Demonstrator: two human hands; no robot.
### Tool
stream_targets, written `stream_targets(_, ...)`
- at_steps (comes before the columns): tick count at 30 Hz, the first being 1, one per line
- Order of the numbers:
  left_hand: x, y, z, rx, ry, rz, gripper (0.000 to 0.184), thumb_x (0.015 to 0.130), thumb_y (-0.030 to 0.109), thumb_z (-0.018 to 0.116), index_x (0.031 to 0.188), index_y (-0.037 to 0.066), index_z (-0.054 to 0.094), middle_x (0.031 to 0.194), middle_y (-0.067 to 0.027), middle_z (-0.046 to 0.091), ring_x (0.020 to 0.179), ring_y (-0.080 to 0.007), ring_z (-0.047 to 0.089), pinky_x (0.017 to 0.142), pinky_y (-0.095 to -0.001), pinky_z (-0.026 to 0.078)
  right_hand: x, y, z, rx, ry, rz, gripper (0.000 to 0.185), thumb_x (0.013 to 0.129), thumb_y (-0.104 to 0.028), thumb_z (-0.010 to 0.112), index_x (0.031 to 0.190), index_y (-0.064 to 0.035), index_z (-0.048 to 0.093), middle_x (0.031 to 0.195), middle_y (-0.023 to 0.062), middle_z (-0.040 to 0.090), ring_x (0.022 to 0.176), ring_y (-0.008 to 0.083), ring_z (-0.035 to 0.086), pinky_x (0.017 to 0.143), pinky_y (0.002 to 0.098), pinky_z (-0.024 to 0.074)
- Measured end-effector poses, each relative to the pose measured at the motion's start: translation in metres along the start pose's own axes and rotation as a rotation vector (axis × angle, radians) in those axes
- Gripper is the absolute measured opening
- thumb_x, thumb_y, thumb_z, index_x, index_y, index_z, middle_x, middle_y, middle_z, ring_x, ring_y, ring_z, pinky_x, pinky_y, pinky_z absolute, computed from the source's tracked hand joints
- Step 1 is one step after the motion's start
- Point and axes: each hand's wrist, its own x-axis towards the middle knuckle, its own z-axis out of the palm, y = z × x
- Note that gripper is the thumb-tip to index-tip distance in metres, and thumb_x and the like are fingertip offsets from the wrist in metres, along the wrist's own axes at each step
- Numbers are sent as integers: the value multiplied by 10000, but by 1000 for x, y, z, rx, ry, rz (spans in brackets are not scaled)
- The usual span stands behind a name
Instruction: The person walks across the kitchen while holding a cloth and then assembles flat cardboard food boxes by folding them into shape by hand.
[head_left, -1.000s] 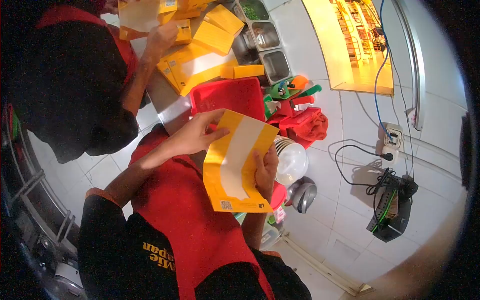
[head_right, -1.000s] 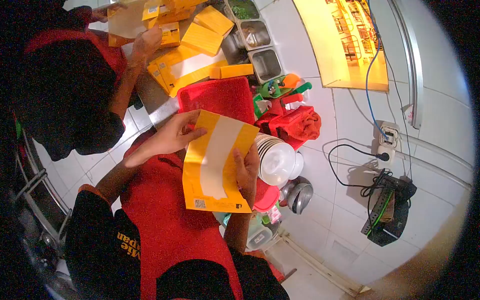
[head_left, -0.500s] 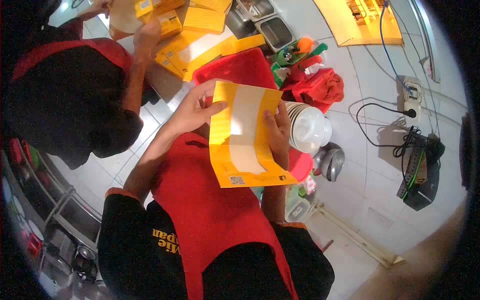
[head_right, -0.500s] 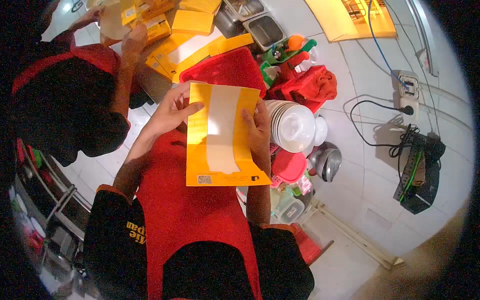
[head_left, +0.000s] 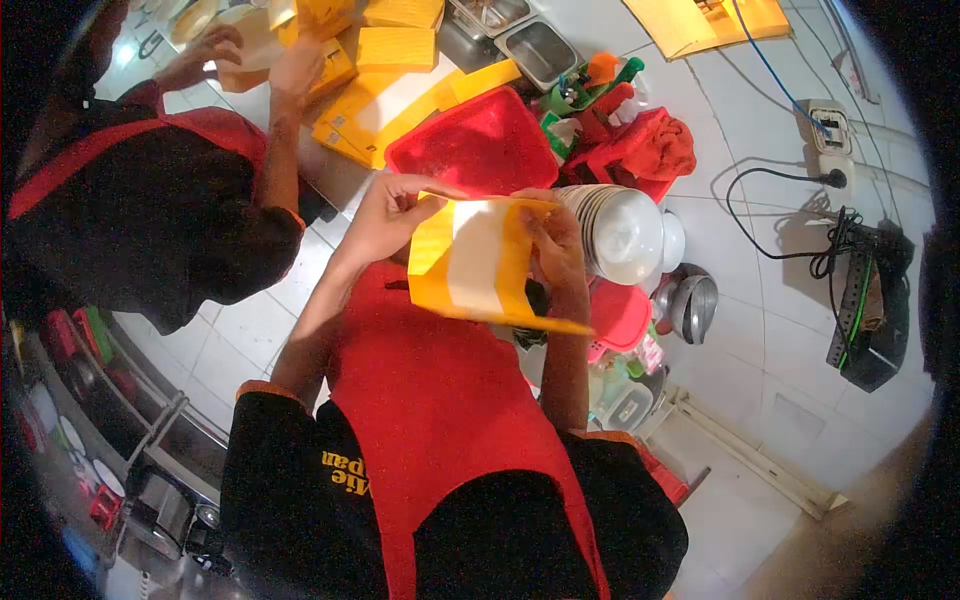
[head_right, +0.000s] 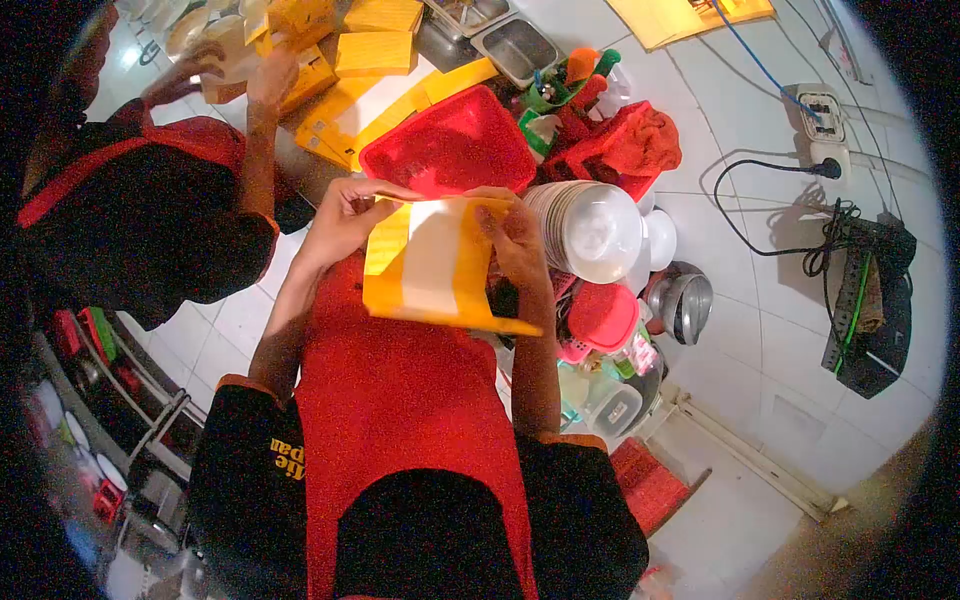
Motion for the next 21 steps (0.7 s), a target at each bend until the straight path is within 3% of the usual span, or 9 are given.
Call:
stream_targets(4, 0, 3, 6, 15, 4, 5, 209, 923, -62, 578, 1033, -14, 749, 971, -70, 752, 888, -112, 680, 804, -244, 521, 0, -5, -10, 26, -9, 95, 187, 956, -19, 602, 1126, -7, 680, 1004, 51, 698, 907, 124, 639, 787, 284, 526)
stream_targets(9, -7, -7, -1, -23, 27, 19, 213, 907, -83, 563, 901, -8, 762, 905, -84, 753, 839, -120, 685, 763, -241, 520, 2, 5, -21, -17, -288, -71, 269, 841, 135, 563, 1023, 35, 733, 1139, 154, 705, 1047, 225, 668, 893, 313, 534)
stream_targets(12, -14, 2, 1, 122, 35, 146, 279, 870, -140, 501, 803, -19, 743, 855, -101, 747, 808, -139, 689, 745, -257, 527, -5, -13, -24, 69, -368, 12, 291, 884, -78, 658, 1153, 26, 694, 1175, 144, 691, 1053, 245, 668, 881, 311, 535)
stream_targets(13, -16, 6, 1, 128, 12, 151, 387, 760, -232, 402, 821, -38, 732, 867, -123, 744, 871, -164, 697, 780, -274, 526, -4, -18, -27, 88, -449, -26, 370, 889, -174, 695, 1203, 22, 674, 1187, 136, 687, 1064, 246, 665, 881, 306, 533)
stream_targets(15, -21, 16, 5, 182, -3, 211, 381, 757, -237, 413, 821, -36, 730, 899, -128, 745, 891, -183, 698, 791, -286, 529, -8, -25, -30, 224, -444, 18, 547, 867, -337, 738, 1271, 18, 632, 1164, 117, 692, 1036, 191, 662, 861, 298, 531)
stream_targets(16, -23, 24, 9, 195, -7, 209, 381, 757, -237, 413, 821, -36, 730, 899, -128, 745, 891, -183, 698, 791, -286, 529, -9, -29, -37, 192, -407, 188, 553, 871, -329, 739, 1290, 11, 621, 1164, 99, 696, 998, 170, 660, 838, 301, 529)
stream_targets(19, -28, 38, 19, 396, -33, 382, 323, 727, -199, 508, 823, 5, 739, 962, -153, 734, 912, -266, 706, 801, -323, 541, 0, -30, -18, -437, -311, 91, 435, 841, -290, 765, 1148, 5, 676, 985, 114, 729, 828, 173, 653, 727, 343, 516)
stream_targets(20, -32, 39, 18, 413, -76, 302, 314, 715, -182, 529, 829, 17, 743, 991, -159, 733, 945, -284, 702, 834, -339, 539, -8, -46, -12, -679, -293, 146, 391, 826, -278, 774, 1083, 6, 693, 922, 142, 725, 807, 210, 660, 717, 364, 512)
stream_targets(21, -36, 43, 18, 414, -90, 265, 289, 718, -152, 545, 850, 14, 740, 1023, -158, 730, 991, -290, 692, 866, -347, 532, -12, -34, -17, -782, -233, -52, 340, 803, -266, 787, 974, 14, 698, 868, 207, 693, 813, 292, 673, 727, 408, 510)
